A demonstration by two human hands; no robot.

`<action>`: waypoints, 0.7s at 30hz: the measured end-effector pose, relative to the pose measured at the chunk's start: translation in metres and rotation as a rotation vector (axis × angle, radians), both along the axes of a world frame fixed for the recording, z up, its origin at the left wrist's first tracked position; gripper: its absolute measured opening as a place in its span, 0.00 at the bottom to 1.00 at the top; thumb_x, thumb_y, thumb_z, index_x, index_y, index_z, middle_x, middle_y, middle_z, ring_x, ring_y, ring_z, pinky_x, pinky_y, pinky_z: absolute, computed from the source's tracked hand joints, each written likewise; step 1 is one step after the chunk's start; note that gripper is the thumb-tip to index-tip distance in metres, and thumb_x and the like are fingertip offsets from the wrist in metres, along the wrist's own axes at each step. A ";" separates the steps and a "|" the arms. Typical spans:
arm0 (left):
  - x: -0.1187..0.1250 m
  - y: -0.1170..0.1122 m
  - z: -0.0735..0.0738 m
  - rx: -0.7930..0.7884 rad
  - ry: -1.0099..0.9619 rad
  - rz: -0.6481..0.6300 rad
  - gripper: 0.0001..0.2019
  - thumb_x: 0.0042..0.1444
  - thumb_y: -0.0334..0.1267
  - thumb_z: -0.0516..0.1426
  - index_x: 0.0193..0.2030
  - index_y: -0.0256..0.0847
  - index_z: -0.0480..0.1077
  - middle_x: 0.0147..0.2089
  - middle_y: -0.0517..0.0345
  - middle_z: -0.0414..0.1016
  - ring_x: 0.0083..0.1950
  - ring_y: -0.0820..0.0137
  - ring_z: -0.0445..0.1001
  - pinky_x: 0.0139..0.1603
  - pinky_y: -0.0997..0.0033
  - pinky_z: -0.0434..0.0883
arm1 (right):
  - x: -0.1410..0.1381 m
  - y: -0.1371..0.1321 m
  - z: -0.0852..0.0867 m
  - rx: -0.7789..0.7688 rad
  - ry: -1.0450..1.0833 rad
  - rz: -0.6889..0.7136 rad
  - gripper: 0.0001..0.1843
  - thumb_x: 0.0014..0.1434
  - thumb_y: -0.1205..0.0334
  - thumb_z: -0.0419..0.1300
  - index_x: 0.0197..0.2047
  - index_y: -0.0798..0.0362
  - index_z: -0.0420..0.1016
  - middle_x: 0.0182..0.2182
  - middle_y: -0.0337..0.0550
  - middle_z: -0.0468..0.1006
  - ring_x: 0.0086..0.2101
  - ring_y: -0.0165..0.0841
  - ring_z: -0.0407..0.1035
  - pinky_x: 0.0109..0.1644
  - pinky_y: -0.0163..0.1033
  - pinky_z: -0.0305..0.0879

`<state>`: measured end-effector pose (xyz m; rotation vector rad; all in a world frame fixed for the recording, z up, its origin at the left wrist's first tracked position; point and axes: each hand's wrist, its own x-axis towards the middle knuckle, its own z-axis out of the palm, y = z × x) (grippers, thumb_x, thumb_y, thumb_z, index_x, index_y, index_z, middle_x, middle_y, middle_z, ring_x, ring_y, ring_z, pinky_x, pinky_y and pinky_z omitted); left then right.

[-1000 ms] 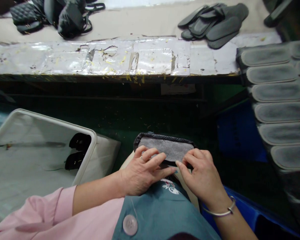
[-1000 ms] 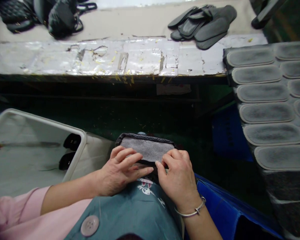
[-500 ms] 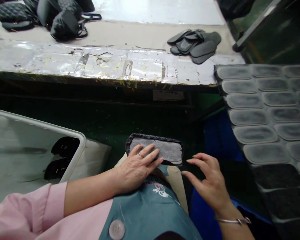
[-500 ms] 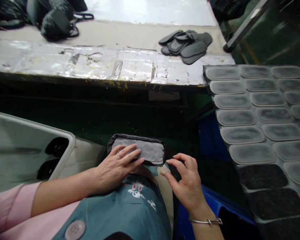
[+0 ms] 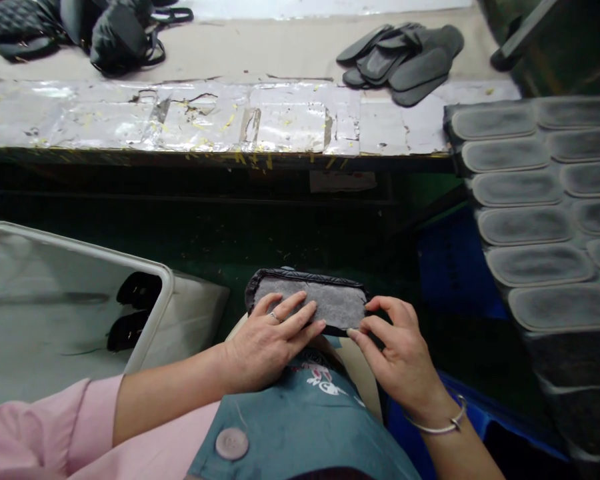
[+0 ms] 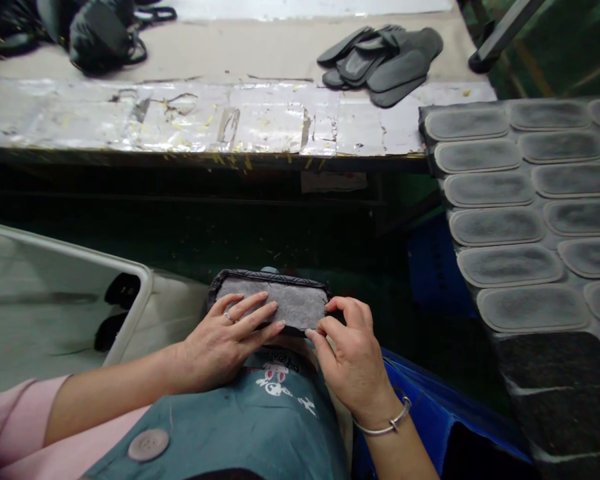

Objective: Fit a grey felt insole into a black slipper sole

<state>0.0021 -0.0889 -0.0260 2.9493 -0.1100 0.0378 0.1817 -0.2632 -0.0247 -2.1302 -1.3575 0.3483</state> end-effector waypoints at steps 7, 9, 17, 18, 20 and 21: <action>0.001 0.003 -0.004 -0.014 -0.002 0.010 0.22 0.60 0.36 0.51 0.62 0.48 0.60 0.63 0.54 0.62 0.64 0.56 0.57 0.58 0.54 0.54 | -0.008 0.007 0.003 -0.109 -0.050 -0.071 0.09 0.57 0.62 0.57 0.26 0.53 0.65 0.40 0.47 0.64 0.45 0.39 0.59 0.49 0.46 0.61; 0.001 0.004 -0.006 -0.026 -0.007 0.015 0.22 0.60 0.36 0.51 0.62 0.48 0.60 0.63 0.54 0.63 0.64 0.55 0.57 0.57 0.54 0.53 | -0.007 0.006 0.003 -0.124 -0.058 -0.061 0.09 0.58 0.62 0.57 0.27 0.53 0.65 0.40 0.47 0.64 0.45 0.39 0.59 0.50 0.46 0.60; 0.007 0.003 0.008 -0.193 0.052 0.038 0.23 0.57 0.38 0.54 0.61 0.44 0.62 0.62 0.48 0.63 0.64 0.53 0.57 0.57 0.50 0.54 | 0.000 0.012 0.010 -0.271 -0.170 -0.051 0.20 0.48 0.46 0.65 0.31 0.50 0.63 0.38 0.45 0.66 0.38 0.39 0.63 0.44 0.47 0.63; 0.008 0.007 0.012 -0.260 0.049 0.039 0.23 0.56 0.38 0.54 0.60 0.43 0.62 0.61 0.47 0.65 0.64 0.53 0.58 0.57 0.51 0.56 | 0.000 0.013 0.010 -0.299 -0.167 -0.047 0.19 0.48 0.46 0.64 0.30 0.50 0.63 0.38 0.44 0.66 0.36 0.38 0.63 0.42 0.46 0.64; 0.006 0.020 0.020 -0.442 -0.048 0.057 0.21 0.57 0.37 0.54 0.58 0.42 0.64 0.56 0.47 0.70 0.59 0.59 0.65 0.56 0.56 0.61 | 0.000 0.014 0.008 -0.348 -0.151 -0.041 0.16 0.52 0.46 0.61 0.30 0.50 0.64 0.39 0.43 0.65 0.33 0.35 0.64 0.38 0.44 0.64; 0.002 0.028 0.023 -0.531 -0.147 0.086 0.20 0.58 0.36 0.54 0.57 0.42 0.65 0.54 0.47 0.71 0.57 0.62 0.68 0.55 0.58 0.63 | 0.000 0.013 0.007 -0.362 -0.148 -0.044 0.15 0.53 0.46 0.59 0.29 0.49 0.65 0.39 0.42 0.65 0.32 0.35 0.64 0.37 0.43 0.64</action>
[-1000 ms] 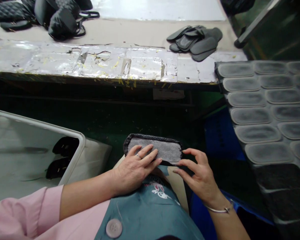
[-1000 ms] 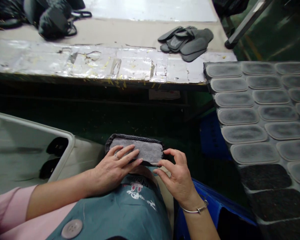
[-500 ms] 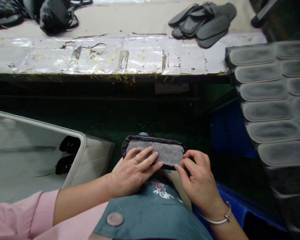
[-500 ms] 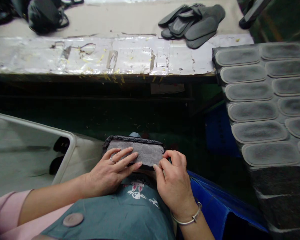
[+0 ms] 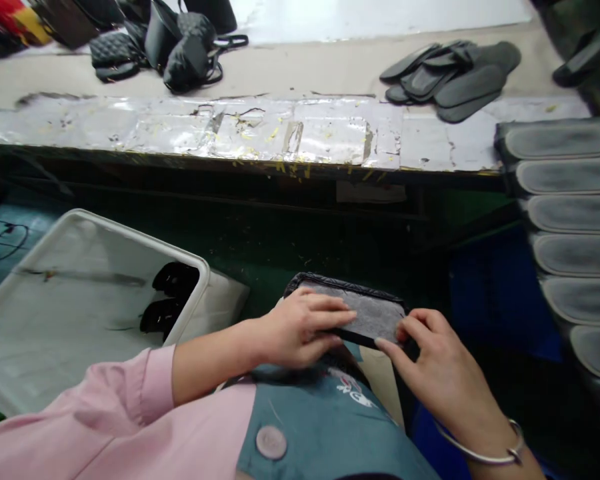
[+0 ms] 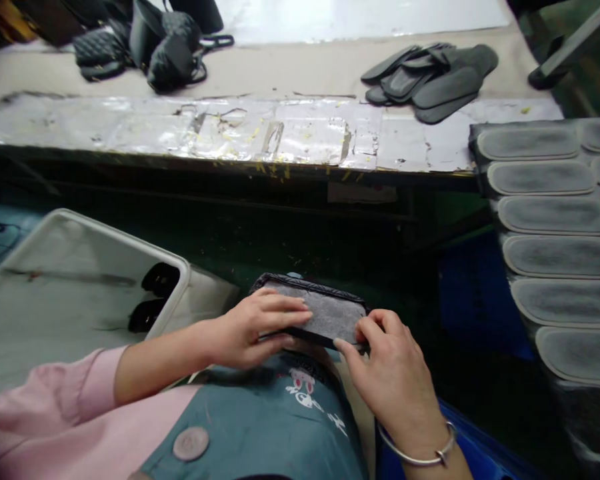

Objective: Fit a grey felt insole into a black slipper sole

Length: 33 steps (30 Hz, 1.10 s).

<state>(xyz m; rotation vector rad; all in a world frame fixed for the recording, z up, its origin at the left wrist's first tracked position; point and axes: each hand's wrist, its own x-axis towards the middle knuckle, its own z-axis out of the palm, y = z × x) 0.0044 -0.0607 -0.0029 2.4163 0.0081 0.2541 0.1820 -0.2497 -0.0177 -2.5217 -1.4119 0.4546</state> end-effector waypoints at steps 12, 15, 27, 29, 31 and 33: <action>-0.055 0.005 -0.042 -0.042 -0.119 0.421 0.13 0.48 0.46 0.64 0.36 0.40 0.74 0.52 0.47 0.65 0.63 0.54 0.57 0.63 0.46 0.53 | -0.017 -0.001 0.012 0.221 -0.308 -0.011 0.17 0.57 0.46 0.55 0.38 0.53 0.66 0.38 0.52 0.68 0.45 0.49 0.61 0.50 0.57 0.57; -0.050 0.005 -0.043 0.002 -0.096 0.393 0.11 0.49 0.46 0.63 0.34 0.41 0.74 0.51 0.49 0.65 0.62 0.56 0.57 0.64 0.47 0.51 | -0.035 0.015 0.019 0.367 -0.190 0.081 0.15 0.58 0.51 0.57 0.44 0.53 0.66 0.40 0.49 0.69 0.45 0.44 0.63 0.52 0.51 0.59; -0.037 0.007 -0.049 -0.076 -0.198 0.320 0.06 0.52 0.38 0.60 0.29 0.39 0.71 0.49 0.49 0.64 0.61 0.57 0.58 0.60 0.50 0.59 | -0.044 0.048 0.002 0.093 0.087 0.153 0.11 0.51 0.55 0.65 0.33 0.48 0.67 0.32 0.39 0.70 0.36 0.37 0.64 0.41 0.44 0.61; -0.036 0.003 -0.047 -0.110 -0.173 0.353 0.05 0.53 0.35 0.59 0.29 0.38 0.68 0.47 0.49 0.64 0.61 0.57 0.58 0.60 0.50 0.60 | -0.044 0.049 0.004 0.072 0.096 0.140 0.11 0.51 0.55 0.65 0.33 0.48 0.67 0.33 0.39 0.70 0.37 0.37 0.64 0.41 0.44 0.61; -0.035 -0.001 -0.044 -0.117 -0.133 0.378 0.03 0.53 0.33 0.57 0.30 0.38 0.66 0.46 0.49 0.65 0.61 0.56 0.58 0.59 0.49 0.60 | -0.044 0.050 0.005 0.063 0.108 0.135 0.12 0.51 0.55 0.65 0.33 0.48 0.67 0.33 0.38 0.70 0.37 0.37 0.64 0.41 0.44 0.60; -0.034 -0.004 -0.041 -0.109 -0.102 0.392 0.02 0.53 0.31 0.56 0.32 0.38 0.65 0.46 0.48 0.65 0.61 0.55 0.57 0.59 0.47 0.61 | -0.044 0.052 0.006 0.061 0.115 0.133 0.12 0.50 0.54 0.66 0.33 0.48 0.67 0.33 0.38 0.70 0.36 0.37 0.64 0.40 0.43 0.60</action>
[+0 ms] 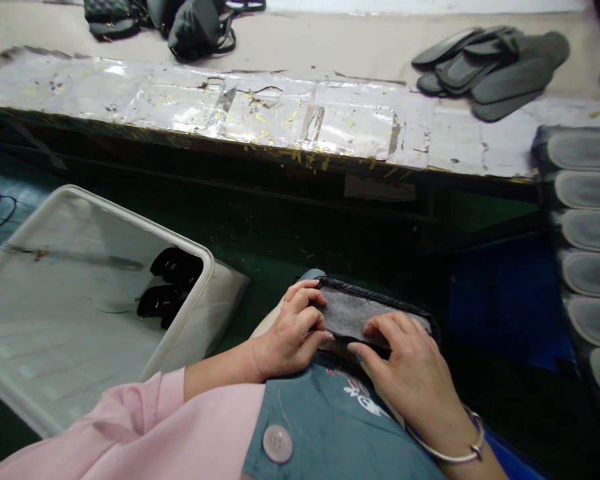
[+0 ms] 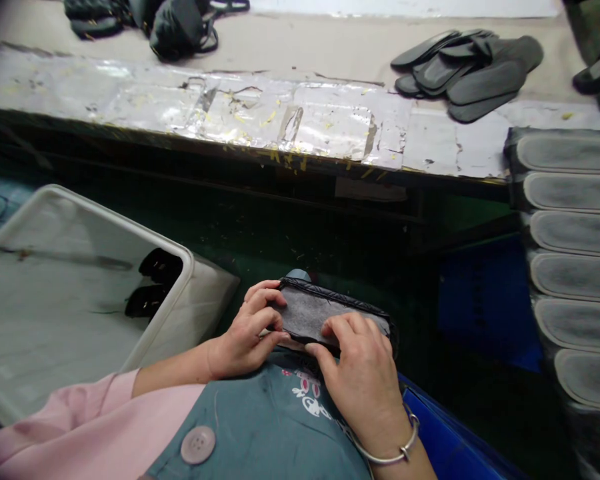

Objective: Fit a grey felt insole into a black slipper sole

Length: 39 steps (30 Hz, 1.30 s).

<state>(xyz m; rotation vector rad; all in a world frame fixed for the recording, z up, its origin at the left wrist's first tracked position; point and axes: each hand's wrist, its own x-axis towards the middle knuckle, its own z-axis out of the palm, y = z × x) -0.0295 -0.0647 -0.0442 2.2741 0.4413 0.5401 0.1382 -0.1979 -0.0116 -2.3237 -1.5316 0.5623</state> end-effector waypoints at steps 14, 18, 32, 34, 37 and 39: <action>0.011 -0.009 0.002 0.003 0.049 0.125 0.03 0.52 0.31 0.54 0.29 0.38 0.62 0.44 0.49 0.63 0.58 0.56 0.59 0.57 0.47 0.62 | -0.002 0.010 0.002 -0.059 -0.051 0.007 0.14 0.49 0.49 0.63 0.30 0.48 0.65 0.30 0.41 0.68 0.33 0.39 0.63 0.34 0.45 0.57; 0.015 -0.008 0.002 -0.014 0.061 0.151 0.05 0.51 0.32 0.56 0.28 0.38 0.63 0.43 0.50 0.64 0.57 0.56 0.61 0.58 0.48 0.61 | -0.004 0.016 0.002 -0.076 -0.133 -0.023 0.18 0.49 0.44 0.62 0.28 0.48 0.63 0.28 0.42 0.66 0.32 0.40 0.62 0.32 0.45 0.55; -0.041 0.008 -0.008 -0.313 -0.096 0.186 0.12 0.56 0.42 0.58 0.45 0.40 0.68 0.60 0.44 0.58 0.65 0.57 0.55 0.64 0.47 0.55 | -0.010 0.005 -0.010 0.005 -0.182 -0.033 0.12 0.56 0.49 0.57 0.32 0.49 0.65 0.31 0.42 0.68 0.35 0.40 0.63 0.35 0.44 0.58; -0.038 0.006 -0.009 -0.213 -0.070 0.122 0.13 0.52 0.42 0.61 0.43 0.40 0.71 0.60 0.44 0.58 0.66 0.55 0.53 0.64 0.47 0.55 | -0.010 0.004 -0.012 0.017 -0.177 -0.032 0.11 0.56 0.50 0.57 0.32 0.49 0.66 0.32 0.42 0.69 0.36 0.40 0.63 0.36 0.44 0.59; -0.027 0.006 -0.009 -0.108 -0.063 0.063 0.09 0.50 0.40 0.63 0.36 0.39 0.73 0.59 0.46 0.59 0.66 0.54 0.52 0.64 0.49 0.55 | -0.008 0.005 -0.013 0.062 -0.145 -0.023 0.09 0.58 0.54 0.57 0.31 0.50 0.67 0.31 0.42 0.69 0.36 0.38 0.63 0.38 0.44 0.59; -0.019 0.005 -0.009 -0.088 -0.057 0.065 0.06 0.52 0.38 0.61 0.32 0.38 0.72 0.57 0.47 0.60 0.64 0.56 0.55 0.63 0.51 0.57 | -0.005 0.004 -0.011 0.095 -0.100 -0.017 0.08 0.58 0.57 0.56 0.29 0.51 0.67 0.31 0.42 0.70 0.35 0.37 0.64 0.40 0.44 0.59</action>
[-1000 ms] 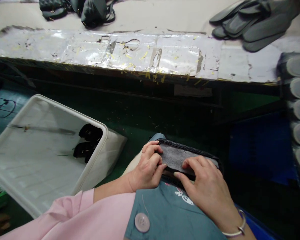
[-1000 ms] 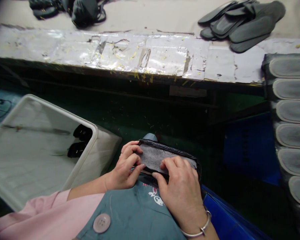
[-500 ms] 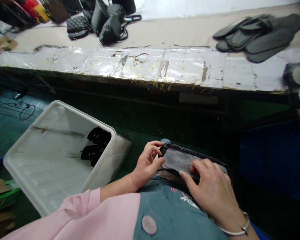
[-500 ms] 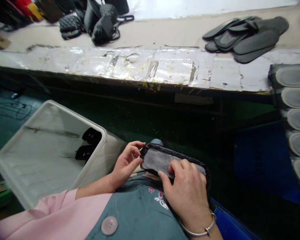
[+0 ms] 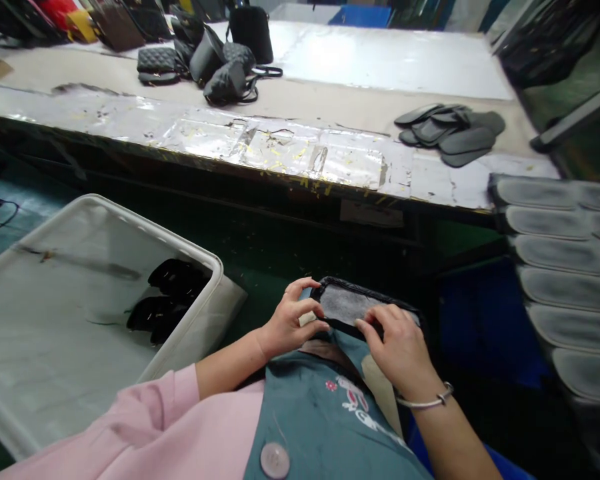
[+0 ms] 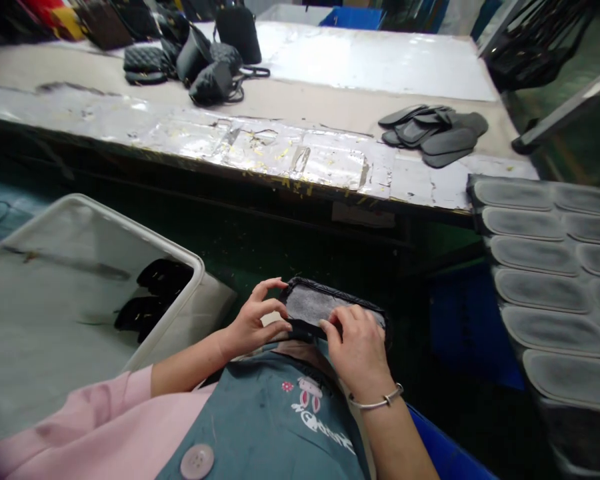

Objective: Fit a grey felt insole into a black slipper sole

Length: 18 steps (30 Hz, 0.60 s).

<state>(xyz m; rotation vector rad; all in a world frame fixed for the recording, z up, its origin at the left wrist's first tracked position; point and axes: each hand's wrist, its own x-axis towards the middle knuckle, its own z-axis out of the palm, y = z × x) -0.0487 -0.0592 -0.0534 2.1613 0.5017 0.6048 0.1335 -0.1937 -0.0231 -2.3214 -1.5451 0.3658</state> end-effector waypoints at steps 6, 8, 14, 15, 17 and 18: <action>0.012 -0.005 -0.002 0.024 0.004 0.079 0.05 0.54 0.34 0.58 0.29 0.38 0.67 0.53 0.46 0.62 0.55 0.60 0.64 0.56 0.55 0.65 | 0.022 -0.018 0.008 0.090 0.495 -0.129 0.06 0.60 0.57 0.53 0.39 0.49 0.65 0.34 0.40 0.72 0.36 0.33 0.68 0.42 0.39 0.65; 0.013 -0.008 -0.002 0.058 0.009 0.093 0.04 0.55 0.33 0.56 0.30 0.38 0.66 0.52 0.45 0.62 0.55 0.59 0.64 0.56 0.54 0.64 | 0.023 -0.023 0.011 0.078 0.522 -0.127 0.09 0.58 0.56 0.56 0.41 0.49 0.64 0.36 0.40 0.73 0.37 0.33 0.69 0.43 0.39 0.65; 0.015 -0.013 -0.004 0.064 0.027 0.139 0.04 0.55 0.34 0.56 0.30 0.38 0.66 0.52 0.45 0.63 0.54 0.60 0.65 0.55 0.53 0.65 | -0.007 -0.006 0.019 -0.033 0.137 -0.115 0.20 0.50 0.48 0.63 0.41 0.50 0.65 0.39 0.45 0.71 0.39 0.39 0.66 0.42 0.44 0.63; 0.014 -0.011 -0.004 0.040 0.022 0.138 0.05 0.55 0.35 0.57 0.30 0.38 0.67 0.52 0.46 0.64 0.54 0.60 0.65 0.55 0.53 0.65 | -0.014 -0.002 0.020 -0.064 0.045 -0.118 0.21 0.49 0.45 0.63 0.39 0.50 0.65 0.38 0.45 0.71 0.39 0.41 0.66 0.41 0.46 0.62; 0.010 -0.005 -0.003 -0.043 -0.015 0.108 0.04 0.55 0.36 0.58 0.32 0.39 0.68 0.52 0.47 0.64 0.55 0.61 0.65 0.55 0.55 0.66 | -0.024 0.006 0.021 -0.126 -0.113 -0.124 0.22 0.48 0.43 0.63 0.36 0.50 0.65 0.35 0.44 0.71 0.38 0.44 0.65 0.39 0.47 0.59; 0.006 0.000 -0.002 -0.095 -0.043 0.078 0.04 0.55 0.37 0.58 0.34 0.39 0.70 0.53 0.47 0.63 0.55 0.61 0.65 0.56 0.56 0.66 | -0.027 0.009 0.021 -0.153 -0.162 -0.129 0.21 0.48 0.42 0.63 0.35 0.49 0.65 0.34 0.44 0.71 0.38 0.45 0.64 0.38 0.47 0.58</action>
